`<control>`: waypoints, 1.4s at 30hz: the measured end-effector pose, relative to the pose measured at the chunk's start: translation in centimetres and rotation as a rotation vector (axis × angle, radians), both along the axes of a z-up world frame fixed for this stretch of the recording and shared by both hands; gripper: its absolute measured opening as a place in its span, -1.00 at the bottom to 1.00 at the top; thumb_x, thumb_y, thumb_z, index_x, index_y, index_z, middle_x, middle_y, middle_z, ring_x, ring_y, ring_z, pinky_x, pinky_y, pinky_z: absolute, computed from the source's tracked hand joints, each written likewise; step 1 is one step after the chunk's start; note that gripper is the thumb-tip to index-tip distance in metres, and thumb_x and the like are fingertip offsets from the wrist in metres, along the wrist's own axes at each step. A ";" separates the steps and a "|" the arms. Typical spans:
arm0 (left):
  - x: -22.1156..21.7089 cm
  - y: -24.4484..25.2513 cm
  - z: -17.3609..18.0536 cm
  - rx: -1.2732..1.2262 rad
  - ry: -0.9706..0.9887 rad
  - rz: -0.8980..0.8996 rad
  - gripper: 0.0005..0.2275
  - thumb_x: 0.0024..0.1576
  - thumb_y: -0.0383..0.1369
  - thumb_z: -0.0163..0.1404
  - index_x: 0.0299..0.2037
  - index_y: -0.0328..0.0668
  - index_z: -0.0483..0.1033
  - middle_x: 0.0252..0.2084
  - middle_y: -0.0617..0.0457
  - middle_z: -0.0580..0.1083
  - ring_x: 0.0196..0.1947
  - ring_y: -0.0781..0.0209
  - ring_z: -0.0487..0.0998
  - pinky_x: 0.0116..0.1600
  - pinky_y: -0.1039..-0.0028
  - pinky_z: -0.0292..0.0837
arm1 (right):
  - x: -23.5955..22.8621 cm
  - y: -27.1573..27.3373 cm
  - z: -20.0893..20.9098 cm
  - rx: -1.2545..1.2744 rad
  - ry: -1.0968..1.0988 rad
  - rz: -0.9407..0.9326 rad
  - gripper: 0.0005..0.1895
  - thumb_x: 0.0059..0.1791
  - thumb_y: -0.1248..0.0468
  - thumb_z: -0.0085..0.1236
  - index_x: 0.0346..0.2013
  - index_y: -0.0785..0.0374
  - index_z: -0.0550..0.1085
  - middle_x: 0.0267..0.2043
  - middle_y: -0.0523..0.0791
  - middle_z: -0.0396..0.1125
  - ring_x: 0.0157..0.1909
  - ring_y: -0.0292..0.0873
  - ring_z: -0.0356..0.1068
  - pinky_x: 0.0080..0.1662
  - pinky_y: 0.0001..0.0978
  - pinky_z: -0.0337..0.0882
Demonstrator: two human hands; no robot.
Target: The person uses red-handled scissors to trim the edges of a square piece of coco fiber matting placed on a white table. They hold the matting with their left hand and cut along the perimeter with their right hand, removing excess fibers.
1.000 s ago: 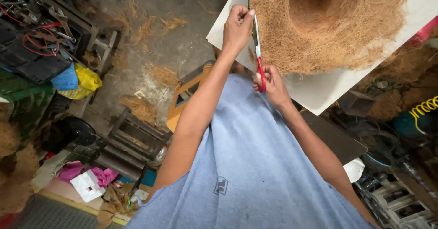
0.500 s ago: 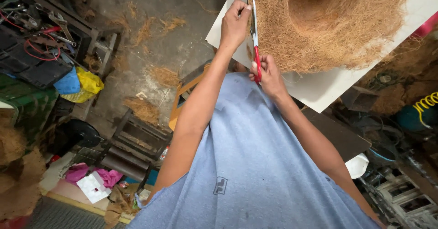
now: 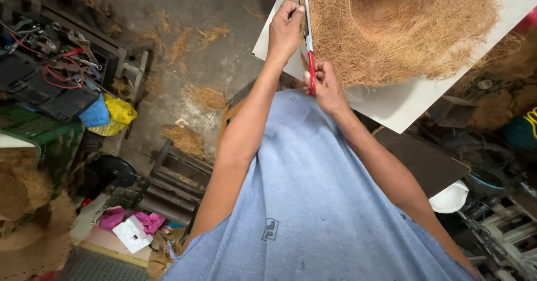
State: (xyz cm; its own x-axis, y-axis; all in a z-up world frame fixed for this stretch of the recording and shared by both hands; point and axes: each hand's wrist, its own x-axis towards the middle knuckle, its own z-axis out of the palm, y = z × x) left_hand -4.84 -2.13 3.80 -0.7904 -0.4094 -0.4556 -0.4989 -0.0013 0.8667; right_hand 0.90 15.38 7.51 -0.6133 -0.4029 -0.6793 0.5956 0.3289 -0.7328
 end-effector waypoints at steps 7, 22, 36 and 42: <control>-0.2 -0.2 0.3 0.014 -0.055 -0.022 -0.82 0.24 -0.29 -0.08 -0.43 0.05 0.30 -0.50 0.27 0.29 -0.45 0.39 0.26 -0.27 0.48 0.19 | 0.5 -0.3 -0.3 -0.008 -0.008 -0.028 -0.68 0.10 0.10 0.04 -0.01 0.16 0.20 -0.29 -0.13 0.31 -0.34 -0.22 0.42 -0.22 -0.41 0.53; -0.1 -0.4 0.0 0.048 -0.003 -0.019 -0.81 0.24 -0.31 -0.10 -0.44 0.05 0.23 -0.49 0.26 0.23 -0.46 0.39 0.21 -0.29 0.47 0.15 | 0.4 -0.6 0.1 0.043 -0.010 -0.038 -0.68 0.06 0.09 0.10 -0.05 0.15 0.24 -0.30 -0.15 0.31 -0.36 -0.23 0.42 -0.24 -0.40 0.53; -0.8 -0.9 -1.0 0.010 -0.011 0.045 -0.75 0.16 -0.13 0.00 -0.45 0.04 0.25 -0.50 0.28 0.22 -0.43 0.38 0.24 -0.25 0.46 0.20 | 0.5 -1.0 0.2 0.030 -0.022 -0.104 -0.76 0.07 0.23 0.14 -0.12 0.16 0.25 -0.35 -0.14 0.30 -0.43 -0.26 0.41 -0.30 -0.45 0.52; -2.1 -1.4 -0.9 -0.011 0.034 -0.027 -0.82 0.22 -0.21 -0.04 -0.40 0.03 0.32 -0.46 0.27 0.28 -0.41 0.37 0.27 -0.22 0.48 0.21 | 0.3 -0.2 0.5 -0.077 -0.054 -0.114 -0.80 0.13 0.20 0.05 -0.11 0.16 0.23 -0.33 -0.13 0.31 -0.36 -0.22 0.40 -0.25 -0.45 0.47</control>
